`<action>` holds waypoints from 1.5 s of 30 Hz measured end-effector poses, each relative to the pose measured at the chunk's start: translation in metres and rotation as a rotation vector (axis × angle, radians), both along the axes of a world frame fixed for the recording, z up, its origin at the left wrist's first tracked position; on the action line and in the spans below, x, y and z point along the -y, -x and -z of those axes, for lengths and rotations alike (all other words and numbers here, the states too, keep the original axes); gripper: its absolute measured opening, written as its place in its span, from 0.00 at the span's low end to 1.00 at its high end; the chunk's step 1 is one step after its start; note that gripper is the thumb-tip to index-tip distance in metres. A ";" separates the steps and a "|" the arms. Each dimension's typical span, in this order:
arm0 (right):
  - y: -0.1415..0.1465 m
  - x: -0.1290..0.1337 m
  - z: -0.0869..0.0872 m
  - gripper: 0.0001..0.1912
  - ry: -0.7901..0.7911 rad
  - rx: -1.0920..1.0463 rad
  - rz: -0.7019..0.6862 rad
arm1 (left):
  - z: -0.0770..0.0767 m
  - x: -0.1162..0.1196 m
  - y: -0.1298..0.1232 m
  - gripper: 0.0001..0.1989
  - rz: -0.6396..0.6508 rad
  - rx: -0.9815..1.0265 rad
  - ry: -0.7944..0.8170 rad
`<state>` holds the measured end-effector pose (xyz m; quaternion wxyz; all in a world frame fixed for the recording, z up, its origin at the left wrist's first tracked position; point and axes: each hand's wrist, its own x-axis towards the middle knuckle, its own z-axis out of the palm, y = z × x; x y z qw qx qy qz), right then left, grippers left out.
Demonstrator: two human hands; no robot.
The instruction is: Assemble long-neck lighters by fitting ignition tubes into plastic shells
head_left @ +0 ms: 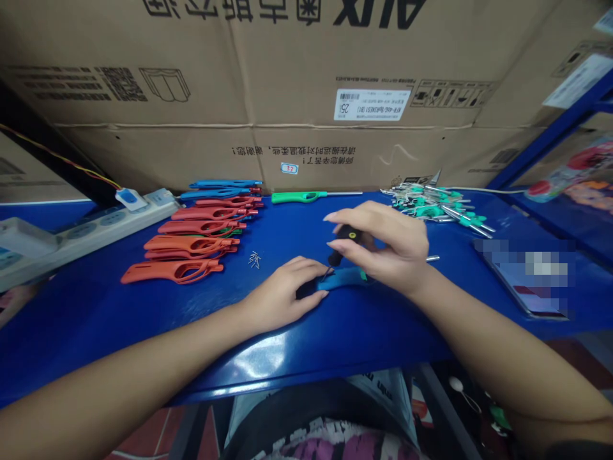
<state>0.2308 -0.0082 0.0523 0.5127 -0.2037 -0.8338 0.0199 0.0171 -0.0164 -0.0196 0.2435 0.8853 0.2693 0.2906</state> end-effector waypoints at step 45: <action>-0.005 -0.004 0.001 0.21 -0.016 0.132 -0.037 | -0.003 0.001 -0.001 0.15 -0.004 -0.010 0.011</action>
